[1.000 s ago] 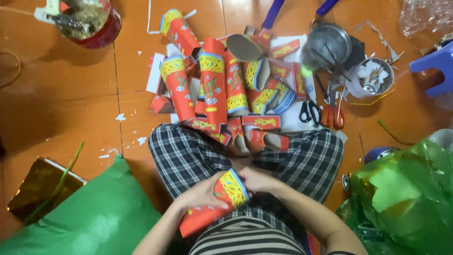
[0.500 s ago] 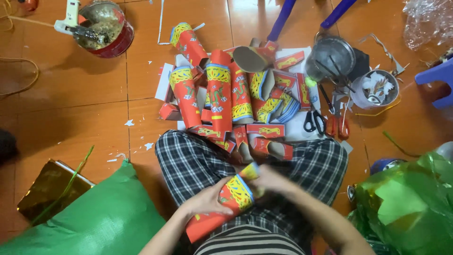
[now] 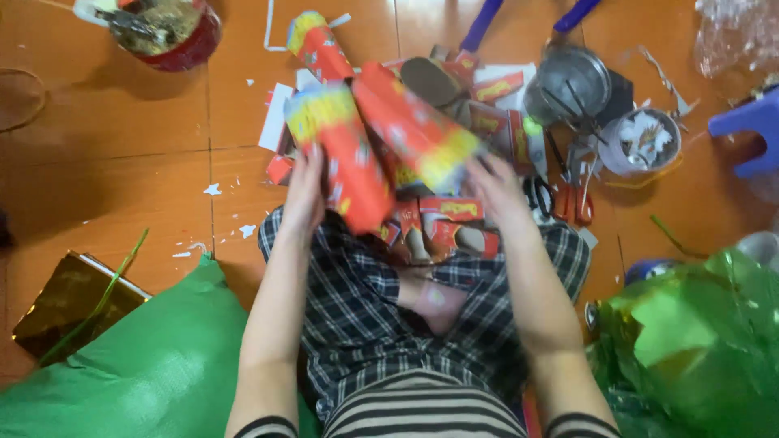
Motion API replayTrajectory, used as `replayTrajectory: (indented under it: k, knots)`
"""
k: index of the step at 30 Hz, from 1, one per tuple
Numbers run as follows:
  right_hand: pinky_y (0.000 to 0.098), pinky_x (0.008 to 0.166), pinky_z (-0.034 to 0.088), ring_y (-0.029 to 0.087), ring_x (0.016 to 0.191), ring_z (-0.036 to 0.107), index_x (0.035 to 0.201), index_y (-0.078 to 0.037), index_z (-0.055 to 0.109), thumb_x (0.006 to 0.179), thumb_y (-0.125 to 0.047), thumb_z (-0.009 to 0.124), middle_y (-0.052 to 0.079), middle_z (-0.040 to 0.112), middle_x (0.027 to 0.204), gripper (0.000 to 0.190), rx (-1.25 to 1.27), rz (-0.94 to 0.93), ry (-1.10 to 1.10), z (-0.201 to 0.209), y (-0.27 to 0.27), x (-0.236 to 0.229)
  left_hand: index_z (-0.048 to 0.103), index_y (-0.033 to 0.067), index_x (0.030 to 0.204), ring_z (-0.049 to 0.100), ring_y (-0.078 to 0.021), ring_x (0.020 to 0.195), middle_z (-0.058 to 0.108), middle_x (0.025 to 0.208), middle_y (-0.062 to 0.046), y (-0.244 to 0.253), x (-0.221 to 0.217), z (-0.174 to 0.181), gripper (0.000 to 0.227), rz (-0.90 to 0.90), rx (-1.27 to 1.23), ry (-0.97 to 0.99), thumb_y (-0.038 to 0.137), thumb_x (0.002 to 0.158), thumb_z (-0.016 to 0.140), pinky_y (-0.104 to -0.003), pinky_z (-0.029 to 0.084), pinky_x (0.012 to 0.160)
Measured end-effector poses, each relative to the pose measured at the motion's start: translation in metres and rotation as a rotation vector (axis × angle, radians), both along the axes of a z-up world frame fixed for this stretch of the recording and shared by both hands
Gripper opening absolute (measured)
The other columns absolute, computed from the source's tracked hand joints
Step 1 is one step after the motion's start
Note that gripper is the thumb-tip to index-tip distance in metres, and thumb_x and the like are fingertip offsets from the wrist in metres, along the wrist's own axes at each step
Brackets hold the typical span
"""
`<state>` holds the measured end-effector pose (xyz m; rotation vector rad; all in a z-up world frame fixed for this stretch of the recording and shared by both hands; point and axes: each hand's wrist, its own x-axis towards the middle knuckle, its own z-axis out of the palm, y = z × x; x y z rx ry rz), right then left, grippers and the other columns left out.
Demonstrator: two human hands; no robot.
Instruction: Assembling decorative paper cylinders by rolling paper around tubes and applying glue.
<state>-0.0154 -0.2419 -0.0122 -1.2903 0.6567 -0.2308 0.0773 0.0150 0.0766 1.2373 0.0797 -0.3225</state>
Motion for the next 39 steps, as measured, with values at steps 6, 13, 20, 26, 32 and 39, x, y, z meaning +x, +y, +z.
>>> replayTrajectory:
  k: [6, 13, 20, 26, 32, 39]
  knots:
    - [0.0268, 0.045, 0.057, 0.018, 0.056, 0.068, 0.097, -0.007, 0.074, 0.094, -0.019, 0.071, 0.011, 0.07, 0.07, 0.012, -0.528, -0.024, 0.104, -0.066, -0.065, -0.028, 0.027, 0.0084, 0.156, 0.025, -0.0452, 0.145, 0.026, 0.153, -0.026, 0.065, 0.021, -0.124, 0.078, 0.167, 0.825, -0.631, 0.031, 0.098, 0.074, -0.056, 0.018, 0.119]
    - [0.044, 0.063, 0.063, 0.037, 0.081, 0.073, 0.146, -0.007, 0.038, 0.099, -0.045, 0.063, 0.031, 0.066, 0.107, 0.066, -0.051, -0.005, 0.299, -0.121, -0.03, -0.041, 0.013, 0.0093, 0.158, 0.016, -0.0574, 0.144, 0.01, 0.154, -0.036, 0.055, 0.007, -0.142, 0.093, 0.098, 0.803, -0.406, 0.024, 0.093, 0.078, -0.066, 0.015, 0.118]
    - [0.0471, 0.092, 0.056, 0.052, 0.123, 0.049, 0.157, -0.006, 0.01, 0.097, -0.014, 0.065, 0.038, 0.018, 0.154, 0.081, 0.054, -0.085, 0.007, -0.112, 0.007, 0.05, 0.021, 0.0218, 0.159, 0.006, -0.0549, 0.145, 0.007, 0.158, -0.029, -0.002, 0.087, -0.193, 0.091, 0.016, 0.833, -0.383, 0.047, 0.092, 0.077, -0.065, 0.01, 0.12]
    - [0.0491, 0.096, 0.053, 0.046, 0.122, 0.054, 0.157, -0.013, 0.017, 0.095, -0.009, 0.07, 0.038, 0.042, 0.14, 0.082, -0.31, -0.077, -0.165, -0.14, -0.033, 0.051, 0.03, 0.0126, 0.156, 0.014, -0.0528, 0.146, 0.012, 0.158, -0.031, -0.023, 0.101, -0.162, 0.078, -0.069, 0.837, -0.438, 0.047, 0.097, 0.068, -0.063, 0.014, 0.12]
    - [0.0393, 0.073, 0.06, 0.029, 0.097, 0.065, 0.127, -0.014, 0.057, 0.091, -0.026, 0.075, 0.015, 0.064, 0.108, 0.042, -0.522, -0.54, 0.184, -0.189, -0.079, -0.026, 0.036, 0.0054, 0.151, 0.026, -0.0513, 0.141, 0.026, 0.151, -0.033, 0.018, 0.041, -0.141, 0.065, -0.028, 0.804, -0.568, 0.025, 0.098, 0.068, -0.06, 0.022, 0.116]
    - [0.0296, 0.053, 0.048, 0.015, 0.07, 0.059, 0.1, -0.016, 0.071, 0.078, -0.03, 0.085, 0.003, 0.066, 0.086, 0.029, -0.186, -0.453, 0.215, -0.195, -0.074, 0.0, 0.057, 0.0031, 0.134, 0.062, -0.0362, 0.11, 0.057, 0.118, -0.018, 0.06, -0.026, -0.154, 0.047, 0.086, 0.927, -0.662, 0.007, 0.089, 0.071, -0.045, 0.047, 0.097]
